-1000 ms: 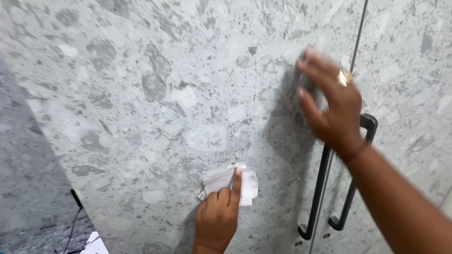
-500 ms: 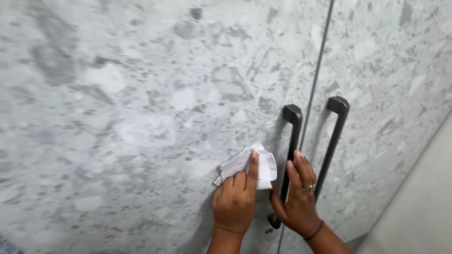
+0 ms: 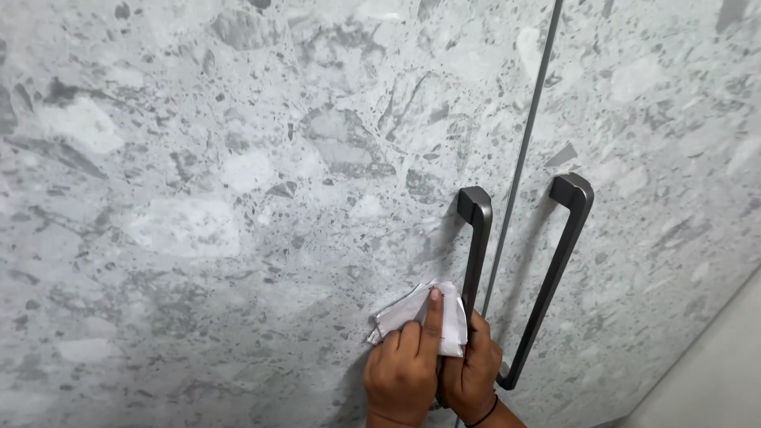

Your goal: The person wipes a marble-patterned wall surface with a white paper towel, moving in circular and back-and-forth motions. The person also wipes the vertical metal handles attached to the wall.

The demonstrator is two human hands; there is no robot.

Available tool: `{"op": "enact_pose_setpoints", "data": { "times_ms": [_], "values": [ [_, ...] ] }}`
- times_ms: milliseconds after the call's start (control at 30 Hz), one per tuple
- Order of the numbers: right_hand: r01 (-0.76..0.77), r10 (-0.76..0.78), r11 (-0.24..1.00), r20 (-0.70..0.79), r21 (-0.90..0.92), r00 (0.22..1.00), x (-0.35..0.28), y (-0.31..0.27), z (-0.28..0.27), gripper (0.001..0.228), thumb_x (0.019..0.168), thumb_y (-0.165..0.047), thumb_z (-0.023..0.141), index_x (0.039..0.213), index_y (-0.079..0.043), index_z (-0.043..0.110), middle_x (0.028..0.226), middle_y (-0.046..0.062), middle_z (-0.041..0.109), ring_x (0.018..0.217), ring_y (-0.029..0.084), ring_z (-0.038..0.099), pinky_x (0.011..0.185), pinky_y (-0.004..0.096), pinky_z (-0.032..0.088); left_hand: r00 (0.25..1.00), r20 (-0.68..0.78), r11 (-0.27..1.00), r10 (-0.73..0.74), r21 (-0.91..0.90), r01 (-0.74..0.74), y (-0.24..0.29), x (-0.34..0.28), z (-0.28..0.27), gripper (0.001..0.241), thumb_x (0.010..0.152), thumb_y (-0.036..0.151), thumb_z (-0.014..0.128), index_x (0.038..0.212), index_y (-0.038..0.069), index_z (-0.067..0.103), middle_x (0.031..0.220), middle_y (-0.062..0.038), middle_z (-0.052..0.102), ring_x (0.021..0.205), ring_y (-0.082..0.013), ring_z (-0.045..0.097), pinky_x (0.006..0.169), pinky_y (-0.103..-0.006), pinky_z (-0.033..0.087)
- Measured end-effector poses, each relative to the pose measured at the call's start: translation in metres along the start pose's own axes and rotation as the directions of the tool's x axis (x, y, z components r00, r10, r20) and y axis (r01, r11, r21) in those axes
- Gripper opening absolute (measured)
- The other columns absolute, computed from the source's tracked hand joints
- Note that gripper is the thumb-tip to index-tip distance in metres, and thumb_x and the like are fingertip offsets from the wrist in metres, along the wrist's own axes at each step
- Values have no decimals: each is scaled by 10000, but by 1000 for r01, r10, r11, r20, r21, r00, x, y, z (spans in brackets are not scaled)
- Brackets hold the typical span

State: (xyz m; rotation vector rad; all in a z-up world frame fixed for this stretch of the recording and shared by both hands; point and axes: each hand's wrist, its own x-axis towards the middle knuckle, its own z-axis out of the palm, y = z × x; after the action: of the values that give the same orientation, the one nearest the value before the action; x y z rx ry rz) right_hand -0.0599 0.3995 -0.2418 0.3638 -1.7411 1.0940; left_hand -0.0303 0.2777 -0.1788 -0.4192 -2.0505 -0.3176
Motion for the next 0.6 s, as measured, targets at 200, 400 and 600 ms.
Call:
{"op": "enact_pose_setpoints", "data": {
  "times_ms": [200, 400, 600],
  "values": [
    [9, -9, 1000, -22, 17, 1000, 2, 2, 4, 360, 995, -168, 507, 1281, 40, 573, 743, 86, 698, 615, 175, 697, 590, 310, 531, 995, -45, 993, -94, -70, 90, 6, 7, -2, 592, 907, 319, 682, 1462, 140, 582, 685, 29, 526, 556, -106, 555, 471, -270, 525],
    [36, -33, 999, -82, 27, 996, 2, 4, 9, 313, 1003, -204, 527, 1197, 24, 617, 823, 122, 742, 707, 179, 761, 649, 307, 573, 988, -76, 991, -131, -29, 130, 7, -1, 5, 603, 876, 222, 657, 1477, 211, 603, 668, 17, 509, 552, -104, 568, 516, -276, 549],
    [-71, 77, 996, -107, 59, 991, 4, -7, 11, 307, 1026, -224, 537, 1172, 13, 666, 834, 100, 777, 716, 167, 773, 690, 299, 587, 982, -96, 986, -165, 24, 168, 7, 2, 10, 604, 889, 282, 707, 1446, 86, 577, 637, 12, 561, 475, -112, 571, 445, -312, 525]
  ]
}}
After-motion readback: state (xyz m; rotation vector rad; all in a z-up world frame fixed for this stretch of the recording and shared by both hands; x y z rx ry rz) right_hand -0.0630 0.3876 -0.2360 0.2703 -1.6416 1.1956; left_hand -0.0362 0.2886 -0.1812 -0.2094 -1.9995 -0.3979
